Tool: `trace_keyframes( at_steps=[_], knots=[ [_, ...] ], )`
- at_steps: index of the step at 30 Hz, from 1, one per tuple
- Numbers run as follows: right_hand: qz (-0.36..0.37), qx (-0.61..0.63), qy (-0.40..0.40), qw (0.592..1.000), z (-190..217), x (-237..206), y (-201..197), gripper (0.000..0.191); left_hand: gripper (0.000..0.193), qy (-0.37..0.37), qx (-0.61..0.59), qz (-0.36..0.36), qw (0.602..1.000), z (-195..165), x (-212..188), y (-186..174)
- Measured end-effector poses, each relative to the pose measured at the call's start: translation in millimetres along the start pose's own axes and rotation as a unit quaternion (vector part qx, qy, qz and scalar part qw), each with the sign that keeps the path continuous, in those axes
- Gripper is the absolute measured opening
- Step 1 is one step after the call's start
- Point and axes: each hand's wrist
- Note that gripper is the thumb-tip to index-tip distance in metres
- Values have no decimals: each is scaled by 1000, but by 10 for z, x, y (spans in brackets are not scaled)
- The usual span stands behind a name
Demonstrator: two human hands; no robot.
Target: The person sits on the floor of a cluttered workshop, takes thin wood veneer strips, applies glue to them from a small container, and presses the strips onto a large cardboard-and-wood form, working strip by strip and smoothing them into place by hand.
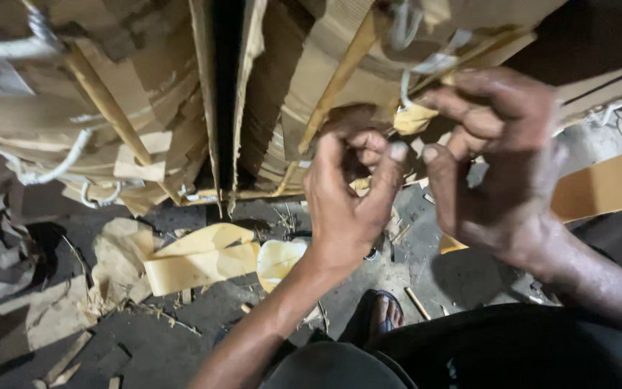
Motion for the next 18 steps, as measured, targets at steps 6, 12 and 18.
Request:
trace_keyframes(
  at_steps=[6, 12, 18],
  knots=[
    [87, 63, 168, 980, 107, 173, -72, 51, 37, 60, 67, -39, 995, 163, 74, 196],
    [-49, -79, 13, 996, -61, 115, -294, 23, 31, 39, 126, 13, 991, -12, 85, 179],
    [-29, 5, -10, 1000, -217, 67, -181, 22, 30, 54, 237, 91, 966, -308, 128, -91]
  ],
)
Point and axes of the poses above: each hand's wrist, its own x-axis towards the middle knuckle, its own y-axis out of the palm, z = x × y, and after that the axes turned 12 degrees about y, right-handed
